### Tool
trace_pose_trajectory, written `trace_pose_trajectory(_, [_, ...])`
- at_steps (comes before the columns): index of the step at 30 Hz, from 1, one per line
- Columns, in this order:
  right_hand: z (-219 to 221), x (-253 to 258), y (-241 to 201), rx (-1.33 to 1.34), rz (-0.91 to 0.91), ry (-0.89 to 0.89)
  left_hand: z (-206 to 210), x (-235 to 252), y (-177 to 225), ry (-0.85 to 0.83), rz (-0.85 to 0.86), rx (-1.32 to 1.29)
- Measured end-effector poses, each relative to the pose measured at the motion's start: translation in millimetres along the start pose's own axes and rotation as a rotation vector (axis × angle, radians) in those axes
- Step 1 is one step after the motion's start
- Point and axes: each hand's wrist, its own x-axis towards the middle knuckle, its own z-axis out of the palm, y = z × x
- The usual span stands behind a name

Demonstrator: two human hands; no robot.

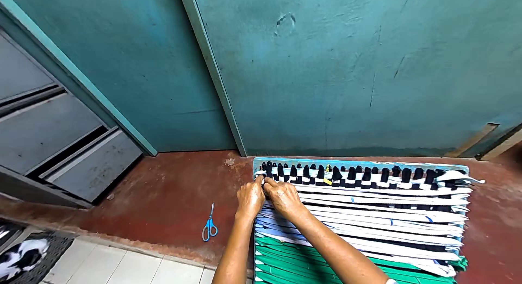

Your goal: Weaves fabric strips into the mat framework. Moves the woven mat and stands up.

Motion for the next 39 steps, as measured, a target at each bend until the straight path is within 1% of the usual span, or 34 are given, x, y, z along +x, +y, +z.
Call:
trace_pose_trajectory(2, [-1, -1, 4, -0.021, -0.003, 0.014, 2, 1, -4, 0.034, 0.031, -0.040])
trace_pose_trajectory(3, [-1, -1, 7, -0.007, -0.020, 0.021, 7, 2, -8, 0.083, 0.065, -0.102])
trace_pose_trajectory(5, [1, -2, 15, 0.062, -0.070, 0.038, 21, 6, -19, 0.174, 0.158, -0.296])
trace_pose_trajectory(6, [1, -2, 19, 0.104, -0.082, 0.027, 26, 9, -22, 0.191, 0.200, -0.408])
trace_pose_trajectory(8, [0, -2, 23, 0.153, -0.091, 0.009, 27, 12, -21, 0.108, 0.190, -0.529])
trace_pose_trajectory(10, [-2, -3, 23, 0.173, -0.082, 0.004, 21, 13, -13, -0.006, 0.143, -0.500])
trace_pose_trajectory(12, [-4, -2, 22, 0.192, -0.060, -0.001, 20, 18, -10, -0.055, 0.134, -0.479])
trace_pose_trajectory(13, [-5, -2, 21, 0.198, -0.047, 0.002, 22, 22, -10, -0.046, 0.138, -0.535])
trace_pose_trajectory(15, [-4, -1, 21, 0.204, -0.013, 0.023, 29, 26, -12, 0.007, 0.122, -0.784])
trace_pose_trajectory(18, [-1, 1, 18, 0.216, 0.031, 0.066, 38, 24, -10, 0.001, 0.006, -1.208])
trace_pose_trajectory(21, [1, 1, 19, 0.251, 0.045, 0.120, 42, 20, -3, -0.004, -0.041, -1.423])
trace_pose_trajectory(24, [4, -3, 28, 0.389, 0.025, 0.110, 42, 20, 1, -0.005, -0.051, -1.456])
trace_pose_trajectory(28, [7, -7, 36, 0.449, -0.024, 0.088, 45, 21, -1, -0.012, -0.016, -1.236])
trace_pose_trajectory(29, [7, -7, 36, 0.450, -0.024, 0.081, 44, 22, -2, -0.031, -0.013, -1.224])
trace_pose_trajectory(33, [5, -4, 34, 0.443, -0.015, 0.052, 37, 22, -5, -0.114, -0.023, -1.376])
trace_pose_trajectory(39, [10, -5, 29, 0.417, 0.000, 0.171, 50, 21, 5, 0.052, -0.034, -1.545])
